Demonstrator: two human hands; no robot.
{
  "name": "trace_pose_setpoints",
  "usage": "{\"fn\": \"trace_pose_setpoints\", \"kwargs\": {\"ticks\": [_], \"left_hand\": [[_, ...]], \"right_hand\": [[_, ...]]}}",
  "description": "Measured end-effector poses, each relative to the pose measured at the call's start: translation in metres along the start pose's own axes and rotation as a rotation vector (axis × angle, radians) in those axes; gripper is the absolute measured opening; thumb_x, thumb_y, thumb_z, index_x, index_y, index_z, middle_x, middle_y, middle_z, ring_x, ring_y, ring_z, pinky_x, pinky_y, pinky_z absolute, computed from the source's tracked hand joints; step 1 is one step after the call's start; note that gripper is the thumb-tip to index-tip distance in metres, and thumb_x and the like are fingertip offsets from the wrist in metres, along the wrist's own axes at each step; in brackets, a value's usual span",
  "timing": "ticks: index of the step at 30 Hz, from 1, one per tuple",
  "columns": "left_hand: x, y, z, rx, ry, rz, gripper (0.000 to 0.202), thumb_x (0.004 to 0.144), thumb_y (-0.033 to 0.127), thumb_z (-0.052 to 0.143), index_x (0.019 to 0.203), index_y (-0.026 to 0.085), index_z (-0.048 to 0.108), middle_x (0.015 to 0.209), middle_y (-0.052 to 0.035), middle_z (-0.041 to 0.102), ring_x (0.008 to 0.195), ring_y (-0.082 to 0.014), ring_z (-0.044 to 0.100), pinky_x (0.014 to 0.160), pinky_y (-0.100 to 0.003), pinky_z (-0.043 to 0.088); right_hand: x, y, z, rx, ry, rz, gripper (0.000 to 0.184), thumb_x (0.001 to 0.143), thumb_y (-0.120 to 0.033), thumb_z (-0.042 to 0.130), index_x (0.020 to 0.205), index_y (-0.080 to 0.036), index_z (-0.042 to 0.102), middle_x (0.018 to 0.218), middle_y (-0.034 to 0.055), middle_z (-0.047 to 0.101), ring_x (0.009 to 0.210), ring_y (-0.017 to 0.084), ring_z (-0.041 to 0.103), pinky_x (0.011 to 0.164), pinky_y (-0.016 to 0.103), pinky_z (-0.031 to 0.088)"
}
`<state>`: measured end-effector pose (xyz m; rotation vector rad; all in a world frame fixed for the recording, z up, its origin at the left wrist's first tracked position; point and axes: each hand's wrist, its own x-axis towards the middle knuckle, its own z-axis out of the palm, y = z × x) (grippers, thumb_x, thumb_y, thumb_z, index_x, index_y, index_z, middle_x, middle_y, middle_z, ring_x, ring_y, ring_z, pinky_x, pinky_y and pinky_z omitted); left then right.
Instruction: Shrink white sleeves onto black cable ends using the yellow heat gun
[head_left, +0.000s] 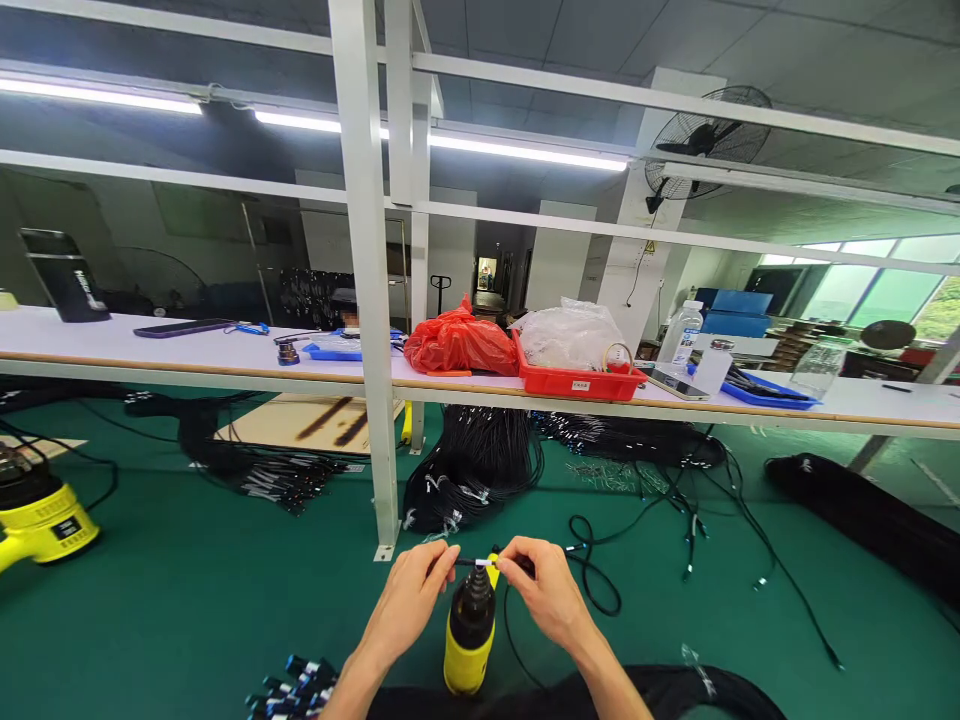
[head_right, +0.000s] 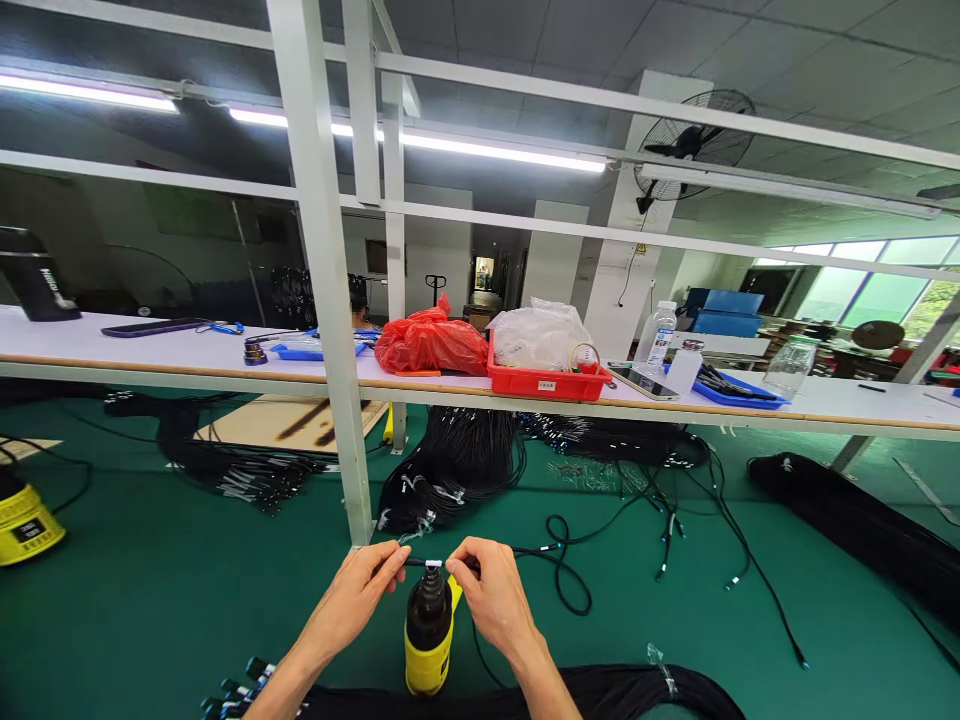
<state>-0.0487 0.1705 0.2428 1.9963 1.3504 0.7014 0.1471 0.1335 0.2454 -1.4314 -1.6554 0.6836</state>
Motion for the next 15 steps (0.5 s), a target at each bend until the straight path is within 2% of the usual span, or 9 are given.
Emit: {"fn": "trace_pose_setpoints", "kwargs": {"ticks": [10,15], "left_hand": [[-0.0017,0.0016,-0.0024,-0.14,-0.013,0.019,0.034,0.089,0.05,0.04,0.082,0.021,0.056,0.078,0.0003,0.056,0.078,-0.019,0.048,0.071,-0.028,0.034],[0.0012,0.0,0.0015,-0.144,0.014,0.005,0.043,0.09,0.057,0.038,0.07,0.02,0.049,0.065,0.0025,0.05,0.067,-0.0166,0.046,0.064,-0.027,0.031]], "right_hand": [[0.002,0.0058,0.0056,0.039,0.042,0.008,0.013,0.078,-0.016,0.056,0.068,-0.016,0.063,0.062,-0.0015,0.058,0.059,0.012,0.047,0.055,0.023,0.03],[0.0018,0.003,0.0065,0.02,0.046,0.007,0.014,0.079,-0.016,0.056,0.068,-0.016,0.063,0.062,-0.0016,0.057,0.059,0.012,0.047,0.055,0.023,0.03]]}}
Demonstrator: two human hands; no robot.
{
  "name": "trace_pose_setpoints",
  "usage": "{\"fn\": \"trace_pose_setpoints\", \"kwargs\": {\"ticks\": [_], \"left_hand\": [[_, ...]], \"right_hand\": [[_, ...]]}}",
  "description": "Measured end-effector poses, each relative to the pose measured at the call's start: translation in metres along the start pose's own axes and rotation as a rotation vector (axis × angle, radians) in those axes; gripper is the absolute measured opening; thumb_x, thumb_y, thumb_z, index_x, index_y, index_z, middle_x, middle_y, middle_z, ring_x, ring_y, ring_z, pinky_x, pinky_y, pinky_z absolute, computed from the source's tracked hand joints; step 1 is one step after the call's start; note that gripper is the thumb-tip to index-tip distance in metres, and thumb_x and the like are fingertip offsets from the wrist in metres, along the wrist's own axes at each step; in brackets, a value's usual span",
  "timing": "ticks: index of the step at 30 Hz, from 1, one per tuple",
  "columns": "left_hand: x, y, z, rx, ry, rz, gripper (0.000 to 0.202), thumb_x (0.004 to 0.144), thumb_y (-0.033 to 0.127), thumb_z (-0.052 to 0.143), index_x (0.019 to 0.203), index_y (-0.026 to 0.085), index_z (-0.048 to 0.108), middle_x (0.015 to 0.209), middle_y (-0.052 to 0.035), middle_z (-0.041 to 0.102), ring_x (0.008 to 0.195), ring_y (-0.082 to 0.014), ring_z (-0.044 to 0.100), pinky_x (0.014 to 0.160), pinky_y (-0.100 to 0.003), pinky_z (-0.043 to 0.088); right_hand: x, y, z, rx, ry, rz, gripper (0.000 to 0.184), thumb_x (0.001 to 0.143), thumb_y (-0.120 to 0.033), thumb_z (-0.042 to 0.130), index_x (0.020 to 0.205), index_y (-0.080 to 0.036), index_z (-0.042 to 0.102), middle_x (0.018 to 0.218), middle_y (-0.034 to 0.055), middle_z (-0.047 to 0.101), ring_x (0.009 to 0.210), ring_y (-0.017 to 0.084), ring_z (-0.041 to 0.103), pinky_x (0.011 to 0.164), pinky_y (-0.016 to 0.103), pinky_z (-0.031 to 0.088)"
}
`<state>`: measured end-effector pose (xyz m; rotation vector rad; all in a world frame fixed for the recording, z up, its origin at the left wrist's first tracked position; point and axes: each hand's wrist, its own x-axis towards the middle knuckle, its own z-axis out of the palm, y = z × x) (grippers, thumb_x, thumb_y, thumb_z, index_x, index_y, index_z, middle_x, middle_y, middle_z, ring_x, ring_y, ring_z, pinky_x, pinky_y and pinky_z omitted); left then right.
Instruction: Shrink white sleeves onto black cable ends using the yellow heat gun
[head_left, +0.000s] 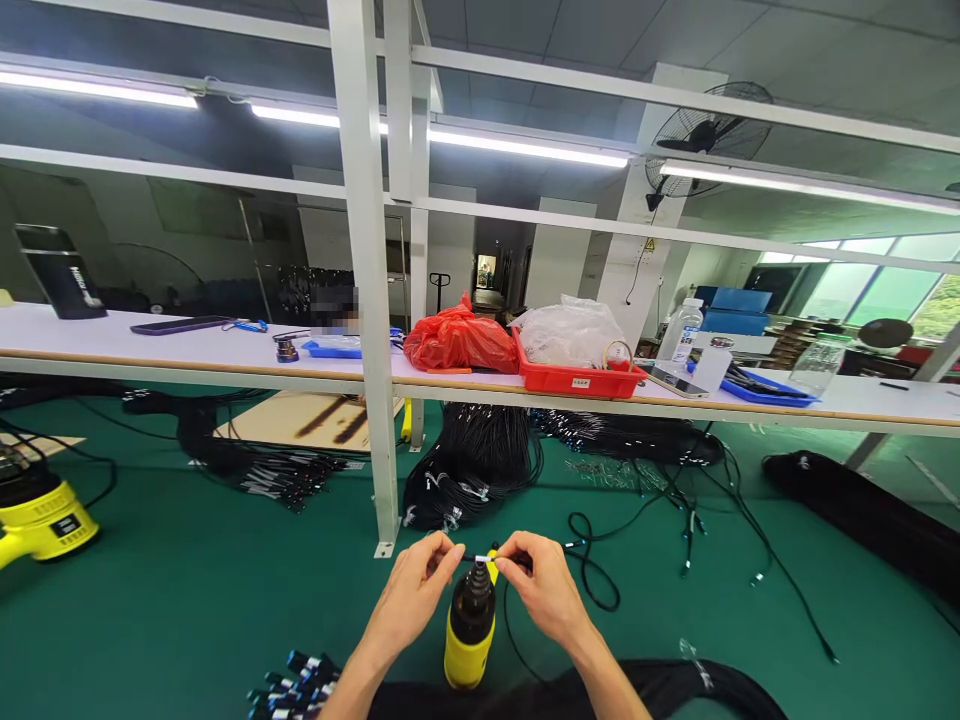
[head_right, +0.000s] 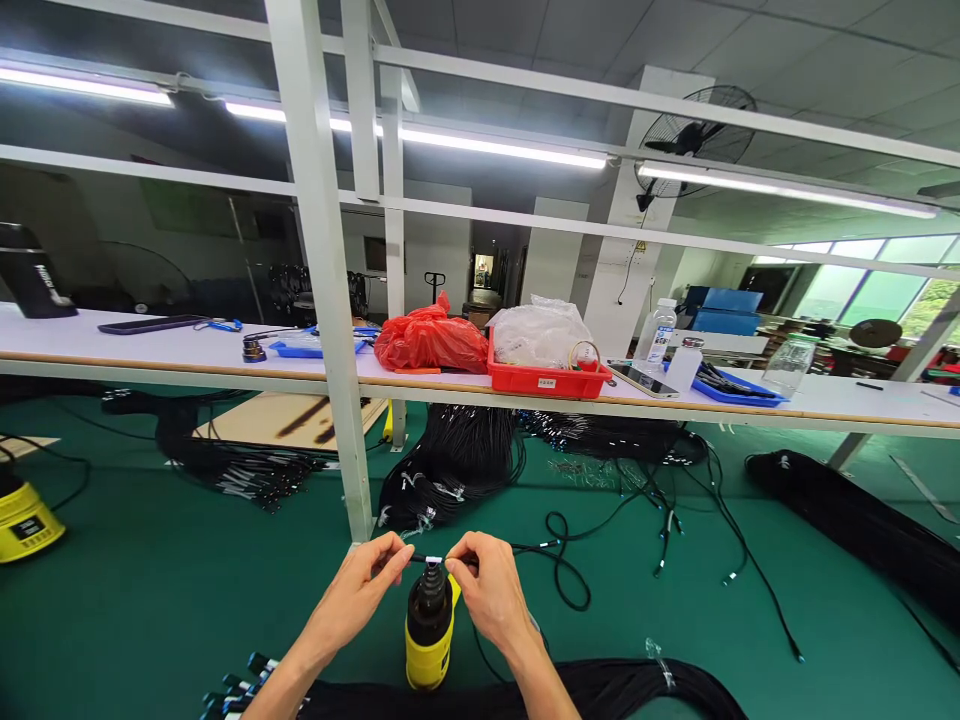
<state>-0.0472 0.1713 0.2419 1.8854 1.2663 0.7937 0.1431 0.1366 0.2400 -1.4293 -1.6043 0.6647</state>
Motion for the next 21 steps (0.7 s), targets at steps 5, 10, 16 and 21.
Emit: {"fn": "trace_pose_setpoints", "kwargs": {"ticks": [5,10,16,21], "left_hand": [[0.002,-0.0042,0.0024,-0.063,0.013,0.002,0.044,0.089,0.058,0.042,0.067,0.02,0.047,0.059,0.0042,0.047,0.06,-0.0142,0.042,0.059,-0.026,0.029],[0.0014,-0.0082,0.0027,-0.121,-0.01,0.022,0.037,0.087,0.052,0.047,0.073,0.019,0.054,0.065,0.0029,0.049,0.063,-0.0144,0.043,0.06,-0.026,0.03],[0.0024,-0.0103,0.003,-0.163,-0.007,0.071,0.026,0.088,0.043,0.05,0.08,0.019,0.058,0.074,0.001,0.053,0.071,-0.0158,0.045,0.065,-0.026,0.033],[0.0032,-0.0089,0.0023,-0.15,-0.003,0.085,0.022,0.086,0.039,0.052,0.082,0.019,0.058,0.073,0.0007,0.053,0.07,-0.016,0.044,0.063,-0.026,0.031]], "right_hand": [[-0.0041,0.0005,-0.003,-0.081,-0.047,-0.015,0.018,0.086,-0.023,0.054,0.074,-0.018,0.065,0.07,-0.0001,0.061,0.065,0.014,0.05,0.059,0.025,0.032],[-0.0049,0.0033,-0.0057,-0.161,-0.066,-0.03,0.024,0.09,-0.025,0.052,0.07,-0.018,0.063,0.068,-0.0007,0.06,0.068,0.015,0.051,0.063,0.026,0.03],[-0.0042,0.0063,-0.0024,-0.12,-0.031,-0.029,0.018,0.086,-0.022,0.054,0.07,-0.018,0.062,0.07,-0.0005,0.06,0.07,0.015,0.052,0.063,0.026,0.032],[-0.0034,0.0072,-0.0009,-0.092,-0.011,-0.025,0.012,0.082,-0.018,0.056,0.072,-0.017,0.062,0.071,-0.0003,0.06,0.07,0.015,0.052,0.063,0.025,0.033]]}}
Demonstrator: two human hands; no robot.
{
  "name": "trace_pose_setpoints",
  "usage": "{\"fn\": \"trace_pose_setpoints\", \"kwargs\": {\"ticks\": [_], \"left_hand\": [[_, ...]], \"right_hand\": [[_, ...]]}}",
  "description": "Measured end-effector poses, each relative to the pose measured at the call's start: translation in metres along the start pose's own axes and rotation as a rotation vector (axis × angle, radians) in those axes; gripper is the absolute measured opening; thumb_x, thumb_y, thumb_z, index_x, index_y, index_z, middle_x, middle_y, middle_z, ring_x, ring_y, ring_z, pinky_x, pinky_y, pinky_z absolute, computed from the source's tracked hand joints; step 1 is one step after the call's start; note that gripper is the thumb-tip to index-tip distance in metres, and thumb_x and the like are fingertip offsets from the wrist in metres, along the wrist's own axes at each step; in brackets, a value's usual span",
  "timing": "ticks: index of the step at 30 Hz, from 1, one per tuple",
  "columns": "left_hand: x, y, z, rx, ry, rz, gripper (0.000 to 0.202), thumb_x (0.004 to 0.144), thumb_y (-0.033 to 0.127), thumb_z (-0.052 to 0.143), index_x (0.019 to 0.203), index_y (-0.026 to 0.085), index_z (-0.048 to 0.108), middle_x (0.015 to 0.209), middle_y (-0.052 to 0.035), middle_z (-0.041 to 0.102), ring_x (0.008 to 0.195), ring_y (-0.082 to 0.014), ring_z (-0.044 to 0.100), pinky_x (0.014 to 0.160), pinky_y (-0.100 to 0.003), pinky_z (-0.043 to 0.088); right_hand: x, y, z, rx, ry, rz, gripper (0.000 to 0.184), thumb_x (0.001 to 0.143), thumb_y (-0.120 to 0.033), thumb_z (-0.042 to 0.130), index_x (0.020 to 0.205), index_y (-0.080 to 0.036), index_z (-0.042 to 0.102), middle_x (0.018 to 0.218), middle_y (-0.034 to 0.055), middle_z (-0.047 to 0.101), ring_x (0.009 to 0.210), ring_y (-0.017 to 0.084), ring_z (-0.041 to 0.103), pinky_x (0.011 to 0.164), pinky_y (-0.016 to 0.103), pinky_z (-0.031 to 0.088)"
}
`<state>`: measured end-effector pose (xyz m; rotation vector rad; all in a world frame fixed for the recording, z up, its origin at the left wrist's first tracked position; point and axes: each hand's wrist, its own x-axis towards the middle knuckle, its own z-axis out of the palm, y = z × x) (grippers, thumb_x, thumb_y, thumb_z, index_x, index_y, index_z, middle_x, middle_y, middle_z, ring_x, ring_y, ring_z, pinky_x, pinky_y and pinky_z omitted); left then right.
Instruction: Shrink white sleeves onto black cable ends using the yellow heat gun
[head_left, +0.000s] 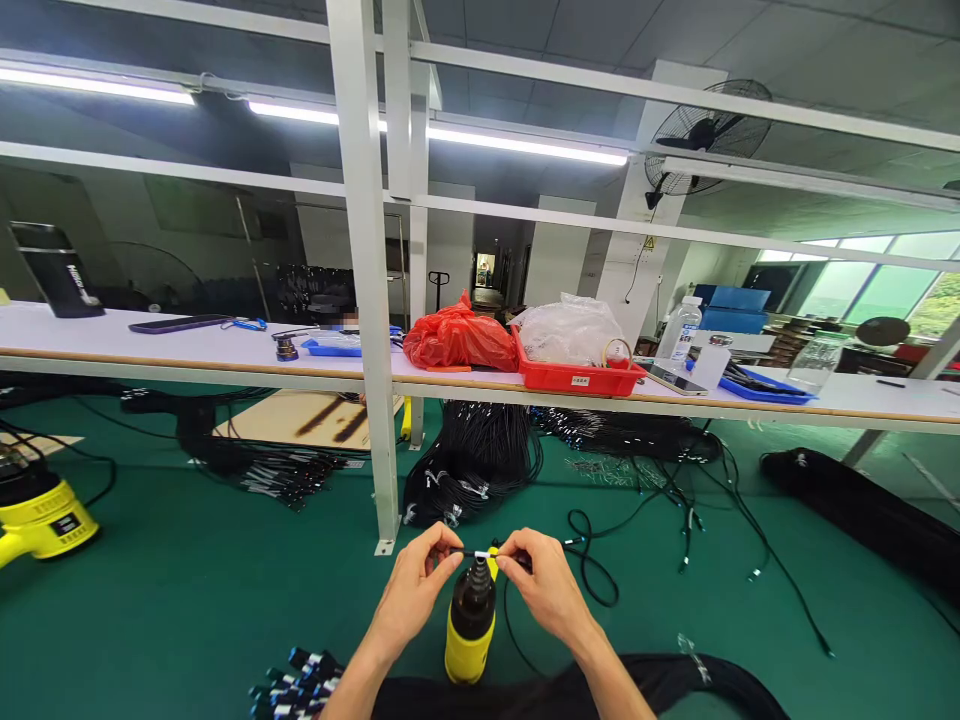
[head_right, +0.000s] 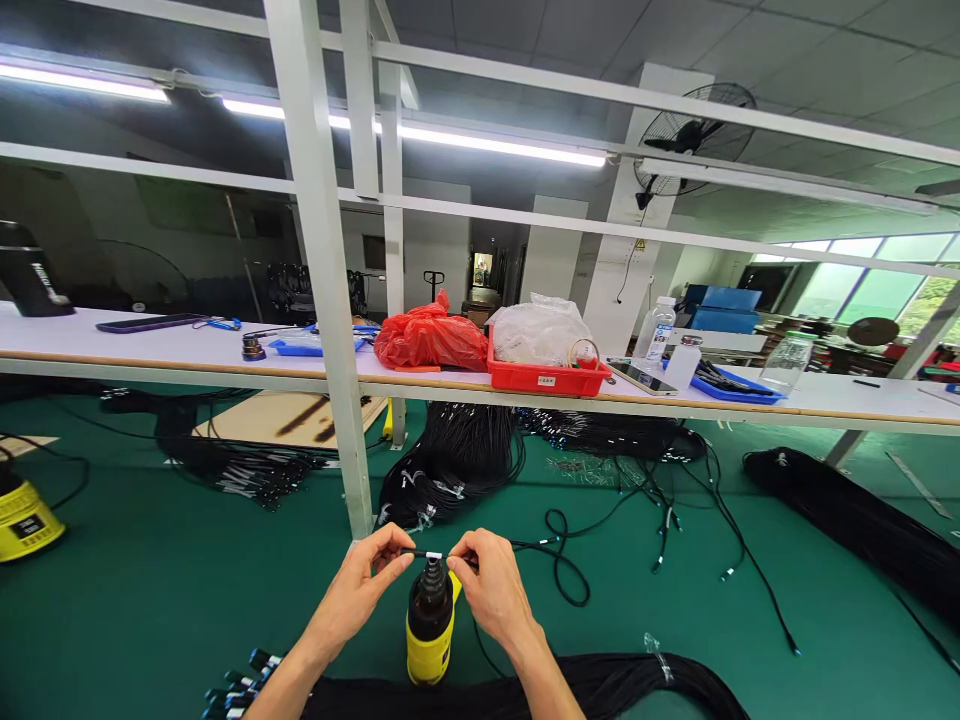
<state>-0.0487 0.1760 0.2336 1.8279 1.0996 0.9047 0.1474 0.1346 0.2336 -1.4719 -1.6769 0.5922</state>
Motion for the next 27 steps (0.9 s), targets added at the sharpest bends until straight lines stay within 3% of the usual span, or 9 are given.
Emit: {"fn": "trace_pose_setpoints", "kwargs": {"ticks": [7,15,19,27], "left_hand": [[-0.0006,0.0018,-0.0016,0.038,-0.002,-0.002,0.024,0.087,0.042,0.051,0.084,0.02,0.059,0.077,0.0,0.057,0.073,-0.017,0.047,0.066,-0.027,0.033],[-0.0052,-0.0015,0.0011,0.222,0.032,-0.043,0.047,0.094,0.056,0.034,0.065,0.02,0.045,0.06,0.0035,0.047,0.064,-0.0157,0.045,0.064,-0.027,0.03],[-0.0052,0.0011,0.0013,0.18,0.017,-0.007,0.04,0.093,0.052,0.039,0.071,0.02,0.05,0.067,0.0022,0.052,0.067,-0.0158,0.046,0.063,-0.027,0.03],[-0.0052,0.0071,-0.0027,0.1,0.027,0.068,0.022,0.091,0.04,0.046,0.087,0.021,0.056,0.086,-0.001,0.059,0.082,-0.0186,0.051,0.076,-0.029,0.037]], "right_hand": [[0.0011,-0.0028,-0.003,0.002,0.003,0.002,0.013,0.082,-0.019,0.055,0.071,-0.017,0.063,0.07,-0.0007,0.059,0.068,0.014,0.052,0.061,0.024,0.033],[-0.0011,-0.0079,-0.0048,-0.088,-0.094,0.0,0.034,0.092,-0.024,0.047,0.064,-0.018,0.065,0.059,-0.0022,0.057,0.061,0.013,0.047,0.061,0.026,0.027],[-0.0003,-0.0052,-0.0024,-0.058,-0.044,0.015,0.026,0.088,-0.024,0.052,0.066,-0.017,0.063,0.062,-0.002,0.056,0.062,0.013,0.047,0.059,0.025,0.028],[0.0,-0.0007,-0.0028,0.015,0.001,0.012,0.016,0.085,-0.023,0.057,0.071,-0.017,0.063,0.069,-0.001,0.057,0.066,0.014,0.051,0.06,0.024,0.033]]}}
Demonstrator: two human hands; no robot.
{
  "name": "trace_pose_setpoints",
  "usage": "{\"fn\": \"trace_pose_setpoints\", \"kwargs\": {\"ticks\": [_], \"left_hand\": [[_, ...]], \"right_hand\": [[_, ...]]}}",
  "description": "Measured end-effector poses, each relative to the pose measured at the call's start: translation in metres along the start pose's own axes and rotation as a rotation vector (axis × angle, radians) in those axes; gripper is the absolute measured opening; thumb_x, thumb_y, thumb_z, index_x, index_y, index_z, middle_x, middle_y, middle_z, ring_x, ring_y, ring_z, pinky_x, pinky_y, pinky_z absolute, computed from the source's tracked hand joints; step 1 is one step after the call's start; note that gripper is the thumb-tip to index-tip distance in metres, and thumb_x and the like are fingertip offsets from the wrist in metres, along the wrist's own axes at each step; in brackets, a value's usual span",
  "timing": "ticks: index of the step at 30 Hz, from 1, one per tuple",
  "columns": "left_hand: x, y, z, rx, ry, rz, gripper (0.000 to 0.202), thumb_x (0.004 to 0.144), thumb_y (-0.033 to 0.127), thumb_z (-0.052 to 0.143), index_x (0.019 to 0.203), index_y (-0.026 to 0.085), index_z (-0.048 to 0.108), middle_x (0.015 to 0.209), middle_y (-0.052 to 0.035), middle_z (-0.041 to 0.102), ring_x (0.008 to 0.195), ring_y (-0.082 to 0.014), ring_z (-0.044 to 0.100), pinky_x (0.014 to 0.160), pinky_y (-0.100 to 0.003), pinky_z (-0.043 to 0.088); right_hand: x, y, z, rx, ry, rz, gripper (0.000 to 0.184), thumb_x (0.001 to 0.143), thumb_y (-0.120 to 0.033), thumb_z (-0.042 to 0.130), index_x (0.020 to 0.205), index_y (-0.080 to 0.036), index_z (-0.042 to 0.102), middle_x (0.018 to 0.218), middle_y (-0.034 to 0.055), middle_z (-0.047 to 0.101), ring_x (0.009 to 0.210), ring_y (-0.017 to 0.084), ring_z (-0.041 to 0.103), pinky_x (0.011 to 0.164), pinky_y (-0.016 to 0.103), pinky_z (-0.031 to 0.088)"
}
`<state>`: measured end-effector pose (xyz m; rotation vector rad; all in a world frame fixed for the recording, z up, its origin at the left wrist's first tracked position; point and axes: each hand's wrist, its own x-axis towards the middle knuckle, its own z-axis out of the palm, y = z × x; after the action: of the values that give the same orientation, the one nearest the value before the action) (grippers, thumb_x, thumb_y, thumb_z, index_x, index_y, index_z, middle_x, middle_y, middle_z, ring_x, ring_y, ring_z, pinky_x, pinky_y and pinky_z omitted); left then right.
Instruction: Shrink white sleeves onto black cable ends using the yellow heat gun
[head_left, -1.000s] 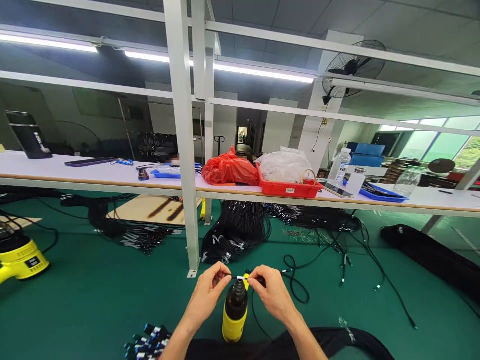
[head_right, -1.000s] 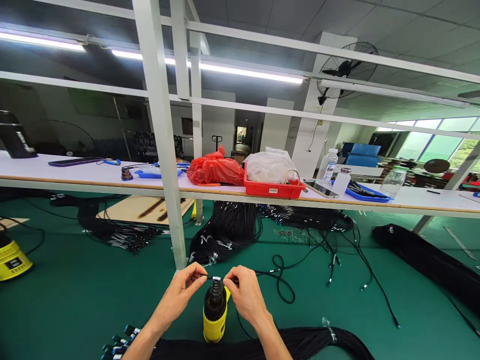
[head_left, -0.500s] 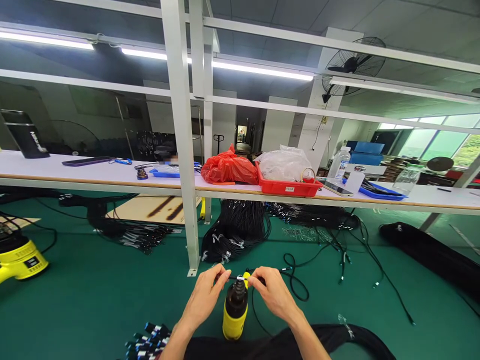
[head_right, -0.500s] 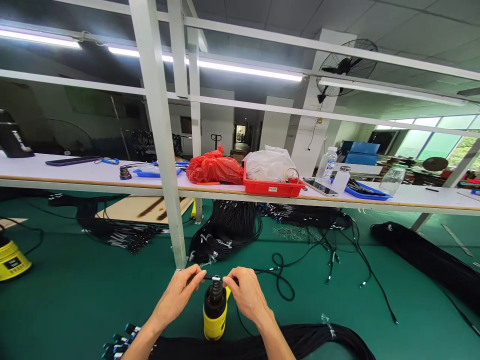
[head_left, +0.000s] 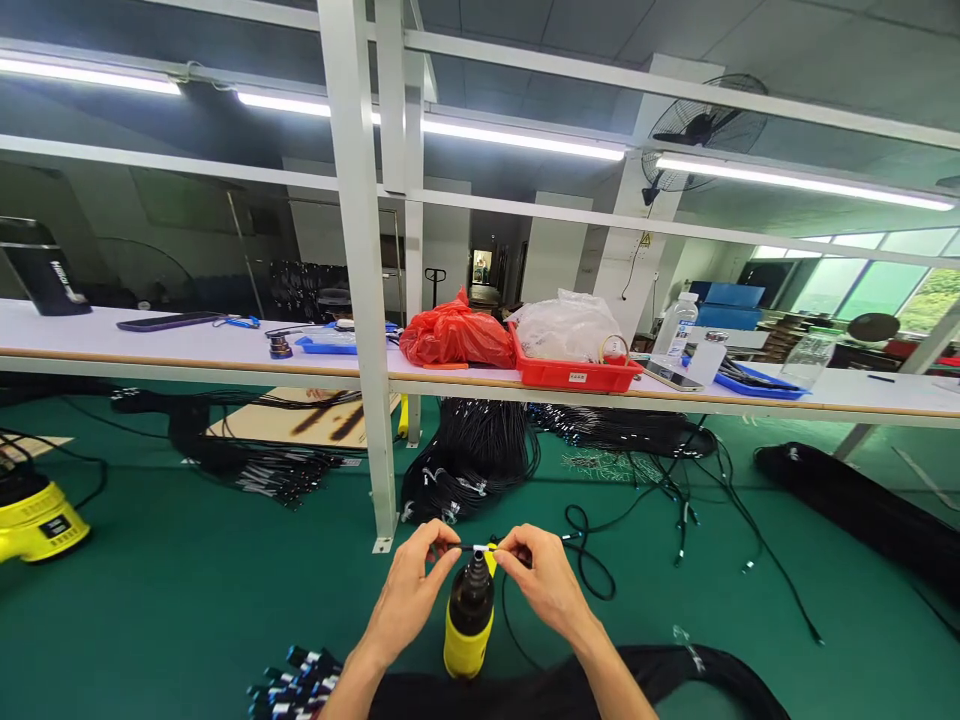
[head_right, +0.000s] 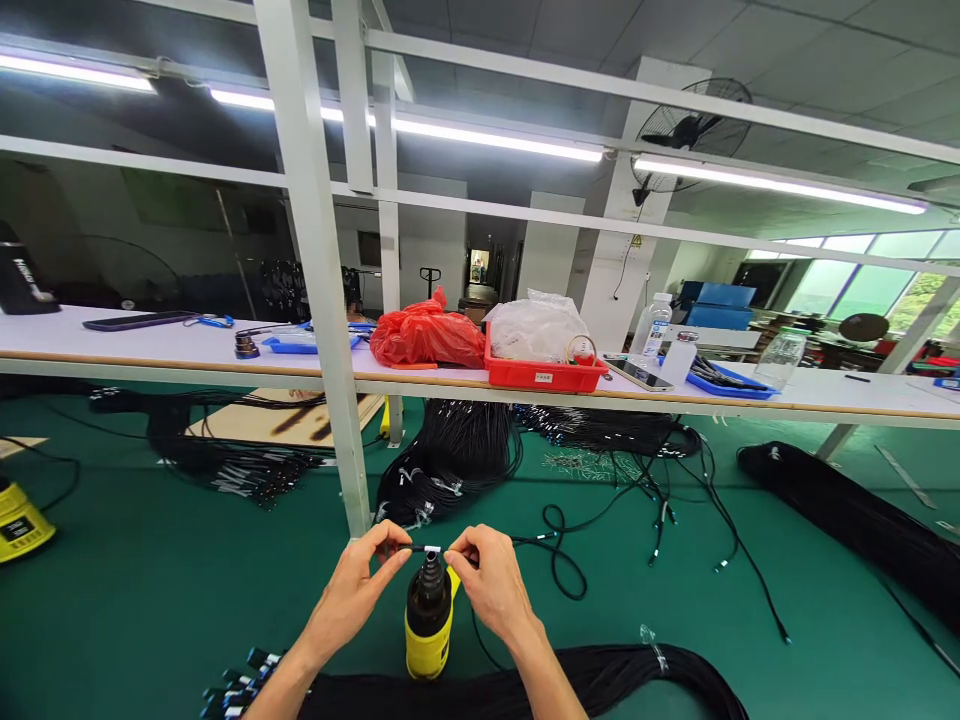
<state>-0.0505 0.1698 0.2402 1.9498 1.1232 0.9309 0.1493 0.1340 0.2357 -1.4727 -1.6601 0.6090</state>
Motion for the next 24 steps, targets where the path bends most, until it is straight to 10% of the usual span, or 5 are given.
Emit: {"fn": "trace_pose_setpoints", "kwargs": {"ticks": [24], "left_hand": [[0.001,-0.0024,-0.0022,-0.067,-0.039,-0.048,0.032,0.091,0.048,0.044,0.081,0.02,0.057,0.074,0.0006,0.056,0.072,-0.0163,0.05,0.067,-0.025,0.037]], "right_hand": [[-0.0047,-0.0046,-0.0042,0.068,-0.086,0.021,0.029,0.09,-0.031,0.049,0.069,-0.017,0.062,0.061,-0.0026,0.056,0.058,0.012,0.046,0.055,0.023,0.03]]}}
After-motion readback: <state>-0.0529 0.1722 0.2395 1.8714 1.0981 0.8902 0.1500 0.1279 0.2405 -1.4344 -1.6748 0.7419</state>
